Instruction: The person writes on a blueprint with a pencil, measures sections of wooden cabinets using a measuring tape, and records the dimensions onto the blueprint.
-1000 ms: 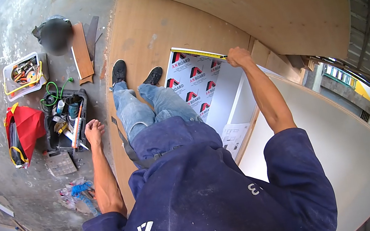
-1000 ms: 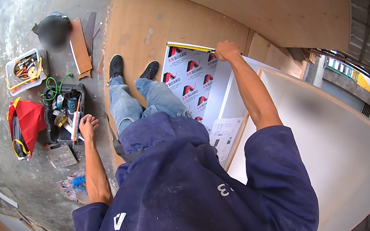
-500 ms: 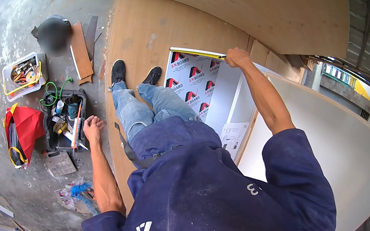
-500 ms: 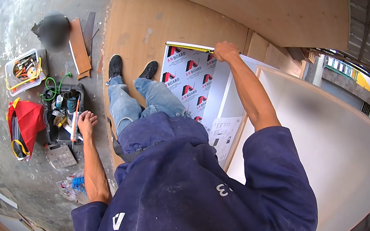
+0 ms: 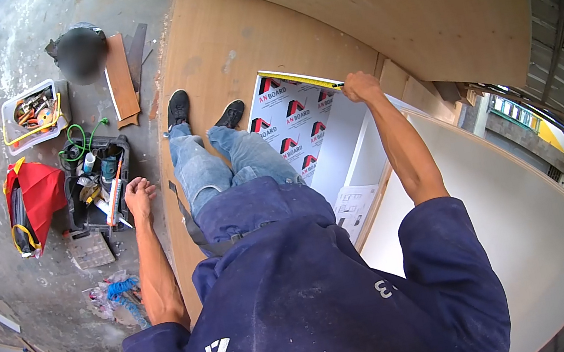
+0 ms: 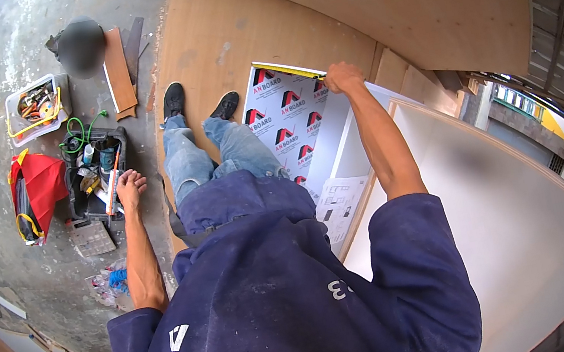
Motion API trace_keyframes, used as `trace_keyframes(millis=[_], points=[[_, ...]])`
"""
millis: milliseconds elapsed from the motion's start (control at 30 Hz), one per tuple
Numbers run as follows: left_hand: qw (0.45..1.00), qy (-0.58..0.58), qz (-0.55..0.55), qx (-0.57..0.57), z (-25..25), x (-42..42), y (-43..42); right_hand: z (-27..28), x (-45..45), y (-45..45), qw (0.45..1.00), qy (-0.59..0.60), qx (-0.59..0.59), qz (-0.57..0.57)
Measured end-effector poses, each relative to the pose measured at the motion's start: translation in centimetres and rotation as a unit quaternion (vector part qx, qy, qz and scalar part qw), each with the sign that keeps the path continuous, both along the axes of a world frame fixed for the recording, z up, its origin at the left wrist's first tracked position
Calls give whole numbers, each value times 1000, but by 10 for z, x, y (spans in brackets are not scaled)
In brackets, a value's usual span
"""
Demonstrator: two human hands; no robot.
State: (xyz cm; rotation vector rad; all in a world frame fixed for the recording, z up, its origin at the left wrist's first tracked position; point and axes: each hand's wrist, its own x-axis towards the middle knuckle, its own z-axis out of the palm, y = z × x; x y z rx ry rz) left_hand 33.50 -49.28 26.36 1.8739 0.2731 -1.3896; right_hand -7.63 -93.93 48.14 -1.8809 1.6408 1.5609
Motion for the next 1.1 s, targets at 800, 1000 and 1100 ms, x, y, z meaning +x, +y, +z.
trace_keyframes(millis=[800, 1000, 1100], points=[[999, 25, -21, -22, -18, -17, -35, 145, -42, 24, 981, -52, -133, 133], [999, 19, -21, -17, -17, -12, -26, 143, -43, 24, 982, -42, -131, 133], [1000, 15, -24, -2, -19, -11, -19, 144, -40, 25, 981, -42, -137, 132]])
